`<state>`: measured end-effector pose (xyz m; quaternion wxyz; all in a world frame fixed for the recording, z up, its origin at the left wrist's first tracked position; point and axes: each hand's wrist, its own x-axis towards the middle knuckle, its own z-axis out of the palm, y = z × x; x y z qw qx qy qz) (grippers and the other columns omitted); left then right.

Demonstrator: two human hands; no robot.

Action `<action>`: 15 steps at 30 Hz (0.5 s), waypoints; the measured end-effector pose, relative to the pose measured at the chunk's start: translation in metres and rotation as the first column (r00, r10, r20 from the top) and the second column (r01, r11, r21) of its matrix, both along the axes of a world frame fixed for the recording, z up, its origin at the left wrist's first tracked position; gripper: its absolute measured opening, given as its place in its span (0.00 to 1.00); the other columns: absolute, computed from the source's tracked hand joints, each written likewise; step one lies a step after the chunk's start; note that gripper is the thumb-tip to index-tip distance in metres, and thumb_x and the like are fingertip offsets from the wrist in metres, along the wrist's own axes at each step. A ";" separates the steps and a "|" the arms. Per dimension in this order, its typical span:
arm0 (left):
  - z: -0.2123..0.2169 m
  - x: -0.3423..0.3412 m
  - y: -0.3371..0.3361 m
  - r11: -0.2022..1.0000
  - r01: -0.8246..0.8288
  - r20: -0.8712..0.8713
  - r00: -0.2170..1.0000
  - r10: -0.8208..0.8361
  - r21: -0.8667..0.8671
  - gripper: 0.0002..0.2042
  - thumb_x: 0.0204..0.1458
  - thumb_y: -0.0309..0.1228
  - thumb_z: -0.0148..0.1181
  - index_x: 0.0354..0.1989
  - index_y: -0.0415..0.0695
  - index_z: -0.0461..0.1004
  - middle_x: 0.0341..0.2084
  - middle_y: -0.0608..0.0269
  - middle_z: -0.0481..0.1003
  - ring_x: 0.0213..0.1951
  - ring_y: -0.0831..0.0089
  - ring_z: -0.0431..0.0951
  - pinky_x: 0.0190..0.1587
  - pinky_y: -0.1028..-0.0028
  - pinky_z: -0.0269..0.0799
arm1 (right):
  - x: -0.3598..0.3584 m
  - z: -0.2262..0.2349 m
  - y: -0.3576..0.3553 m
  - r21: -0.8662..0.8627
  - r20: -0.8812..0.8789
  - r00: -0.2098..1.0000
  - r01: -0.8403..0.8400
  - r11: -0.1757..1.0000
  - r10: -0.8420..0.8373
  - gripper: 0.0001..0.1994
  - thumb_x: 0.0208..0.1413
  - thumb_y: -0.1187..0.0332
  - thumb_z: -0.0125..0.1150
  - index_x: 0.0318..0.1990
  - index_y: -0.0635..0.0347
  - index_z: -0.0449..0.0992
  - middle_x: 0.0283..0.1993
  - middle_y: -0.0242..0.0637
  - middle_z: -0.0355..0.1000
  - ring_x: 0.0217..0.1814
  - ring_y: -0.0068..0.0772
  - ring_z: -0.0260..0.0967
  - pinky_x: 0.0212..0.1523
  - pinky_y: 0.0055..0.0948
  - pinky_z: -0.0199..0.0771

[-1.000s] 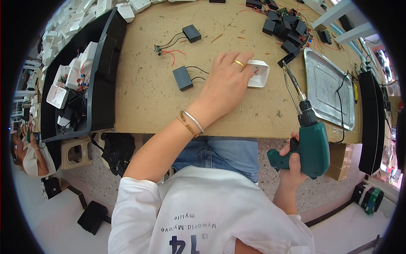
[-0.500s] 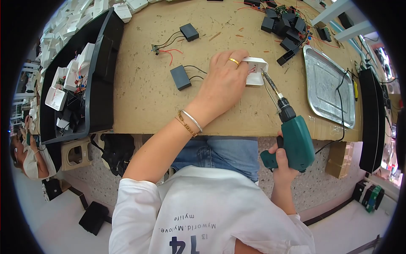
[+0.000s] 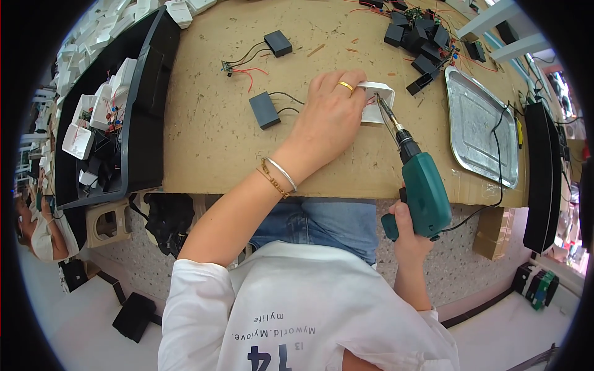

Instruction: Soldering wires to electronic components inside small white plastic housings at a factory manual workstation.

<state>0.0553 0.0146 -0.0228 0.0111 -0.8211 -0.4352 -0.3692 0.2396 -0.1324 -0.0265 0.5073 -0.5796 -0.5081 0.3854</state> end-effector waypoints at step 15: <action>-0.001 -0.002 0.001 1.000 -0.002 0.009 1.000 0.002 -0.001 0.04 0.48 0.25 0.57 0.30 0.38 0.71 0.45 0.57 0.68 0.48 0.59 0.67 0.52 0.63 0.61 | -0.001 -0.004 0.004 0.043 0.080 0.997 0.015 0.999 -0.019 0.19 0.52 0.75 0.59 0.52 0.68 0.67 0.47 0.40 0.70 0.33 0.21 0.69 0.34 0.21 0.71</action>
